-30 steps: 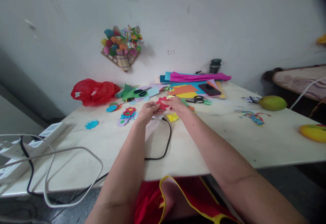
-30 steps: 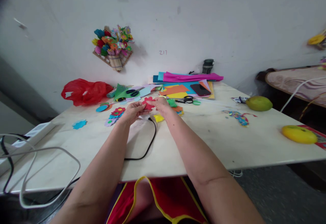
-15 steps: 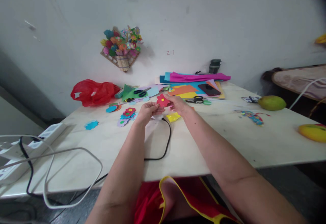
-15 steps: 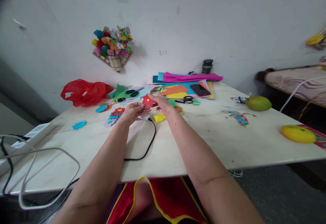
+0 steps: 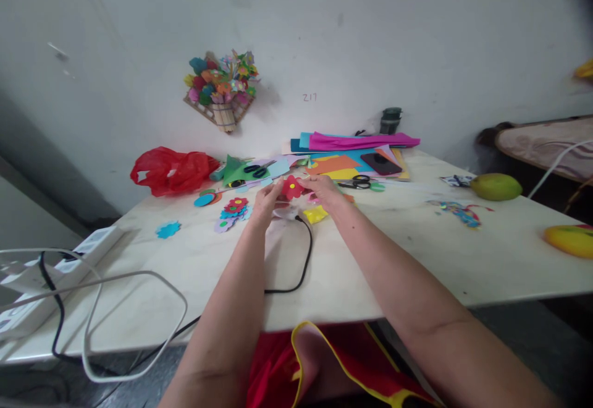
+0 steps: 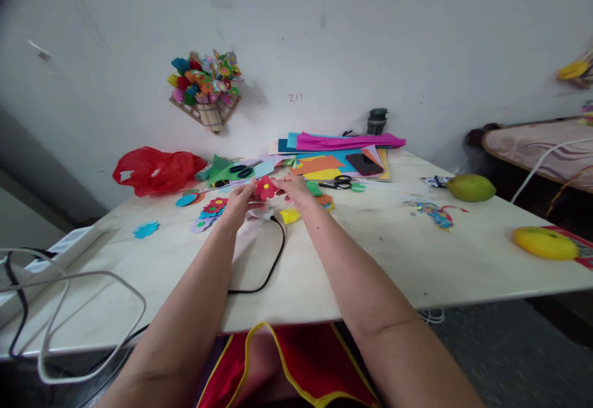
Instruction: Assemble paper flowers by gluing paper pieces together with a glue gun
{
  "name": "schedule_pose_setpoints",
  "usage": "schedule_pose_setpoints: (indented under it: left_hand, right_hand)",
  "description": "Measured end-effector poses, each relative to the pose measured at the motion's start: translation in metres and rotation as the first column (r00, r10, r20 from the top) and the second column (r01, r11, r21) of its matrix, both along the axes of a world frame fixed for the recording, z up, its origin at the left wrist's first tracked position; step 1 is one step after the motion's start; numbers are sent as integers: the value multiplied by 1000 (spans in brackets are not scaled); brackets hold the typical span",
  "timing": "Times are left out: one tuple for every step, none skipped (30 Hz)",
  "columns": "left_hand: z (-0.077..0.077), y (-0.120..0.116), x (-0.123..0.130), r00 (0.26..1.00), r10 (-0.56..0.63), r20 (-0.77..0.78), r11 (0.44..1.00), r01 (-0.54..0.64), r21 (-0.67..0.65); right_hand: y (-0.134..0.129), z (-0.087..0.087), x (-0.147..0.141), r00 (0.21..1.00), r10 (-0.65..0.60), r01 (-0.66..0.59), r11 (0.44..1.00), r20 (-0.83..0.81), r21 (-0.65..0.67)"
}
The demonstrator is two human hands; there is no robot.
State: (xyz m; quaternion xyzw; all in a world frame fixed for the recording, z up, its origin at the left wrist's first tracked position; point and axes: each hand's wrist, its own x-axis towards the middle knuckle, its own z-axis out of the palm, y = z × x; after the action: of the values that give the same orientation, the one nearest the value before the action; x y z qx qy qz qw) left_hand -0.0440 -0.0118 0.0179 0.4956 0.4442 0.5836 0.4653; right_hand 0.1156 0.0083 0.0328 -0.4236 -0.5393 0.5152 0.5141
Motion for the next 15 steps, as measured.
schedule_pose_setpoints:
  left_hand:
    - [-1,0,0,1000,-10,-5,1000,10,13]
    - [-2,0,1,1000,-23,-7,999,23,25]
    - [-2,0,2,999,-37,-6,999,37,36]
    - [-3,0,2,999,-51,-4,998,51,41]
    - [-4,0,2,998,-64,0,997,63,44]
    - [-5,0,3,997,-74,4,996,74,49]
    - [-5,0,3,997,-83,9,995,82,53]
    - [-6,0,3,996,-91,14,994,90,55]
    - [-6,0,3,995,-97,19,994,96,55]
    - [-6,0,3,995,-101,24,994,99,55]
    - [-5,0,4,994,-103,30,993,102,54]
    - [-5,0,4,994,-105,35,993,103,53]
    - [-5,-1,5,994,-106,41,993,104,53]
    - [-4,-1,5,993,-107,47,993,105,54]
    - [-4,-1,5,993,-108,51,993,105,54]
  right_hand:
    - [-1,0,-1,1000,5,-5,1000,8,-3]
    - [-2,0,-2,1000,11,-11,1000,14,-3]
    - [-3,-1,-3,1000,17,-17,1000,20,1]
    - [-3,-2,-4,999,23,-23,1000,24,9]
    - [-3,-2,-4,999,28,-29,999,29,20]
    - [-3,-3,-5,999,32,-33,999,36,31]
    - [-3,-4,-6,998,33,-34,999,44,40]
    - [-3,-4,-6,998,30,-32,998,50,48]
    - [-3,-4,-7,998,26,-29,998,54,54]
    - [-3,-4,-7,998,23,-26,998,55,57]
    - [-3,-4,-8,998,20,-23,998,55,58]
    - [-4,-4,-8,998,15,-18,998,55,58]
    - [-4,-4,-8,998,10,-13,998,56,56]
    - [-4,-3,-9,998,6,-9,998,57,55]
    - [-5,-3,-9,998,4,-7,998,58,57]
